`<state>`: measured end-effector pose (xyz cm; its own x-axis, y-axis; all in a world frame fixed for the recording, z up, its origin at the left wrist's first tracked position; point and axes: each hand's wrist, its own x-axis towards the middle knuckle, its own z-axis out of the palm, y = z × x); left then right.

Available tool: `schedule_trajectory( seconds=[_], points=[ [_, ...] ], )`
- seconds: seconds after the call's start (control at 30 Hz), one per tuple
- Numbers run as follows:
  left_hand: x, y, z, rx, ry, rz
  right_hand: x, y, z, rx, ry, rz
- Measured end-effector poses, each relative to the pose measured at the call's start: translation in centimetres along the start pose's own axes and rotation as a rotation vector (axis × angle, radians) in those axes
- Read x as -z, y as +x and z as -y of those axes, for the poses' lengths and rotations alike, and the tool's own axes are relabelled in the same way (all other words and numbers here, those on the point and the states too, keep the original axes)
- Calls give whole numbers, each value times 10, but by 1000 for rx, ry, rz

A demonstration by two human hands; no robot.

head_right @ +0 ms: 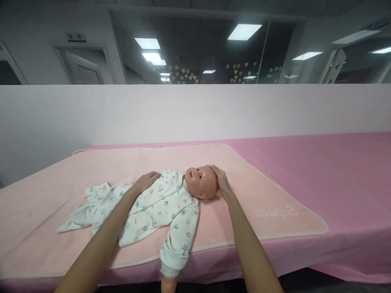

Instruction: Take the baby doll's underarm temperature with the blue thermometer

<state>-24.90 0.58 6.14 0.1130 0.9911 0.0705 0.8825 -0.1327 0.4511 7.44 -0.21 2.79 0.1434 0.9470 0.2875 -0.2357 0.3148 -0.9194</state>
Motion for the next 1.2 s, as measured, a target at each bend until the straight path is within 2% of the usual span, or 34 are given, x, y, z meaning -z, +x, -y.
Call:
schedule_trajectory(
  seconds=[0.17,0.4,0.53,0.6,0.73,0.9,1.0,1.1,1.2],
  points=[
    [0,-1,-1,-1,-4,2,-4,-1,-2,-1,-30,3],
    [-1,2,2,13,-8,5,-16,-14,18,-280,146,74],
    [-2,3,2,18,-11,0,-27,-24,31,-495,215,153],
    [-2,3,2,20,-10,0,-28,-25,31,-536,236,156],
    [-2,4,2,29,-7,-4,-17,-15,16,-491,205,137],
    [-2,4,2,32,-8,-5,3,1,0,-237,186,-126],
    [-2,4,3,27,-12,-4,-1,-2,4,-214,186,-51],
    [-2,4,3,19,-22,-5,-14,-11,16,-300,171,63],
    [-2,3,3,17,-36,-5,-24,-20,25,-416,183,92]
  ],
)
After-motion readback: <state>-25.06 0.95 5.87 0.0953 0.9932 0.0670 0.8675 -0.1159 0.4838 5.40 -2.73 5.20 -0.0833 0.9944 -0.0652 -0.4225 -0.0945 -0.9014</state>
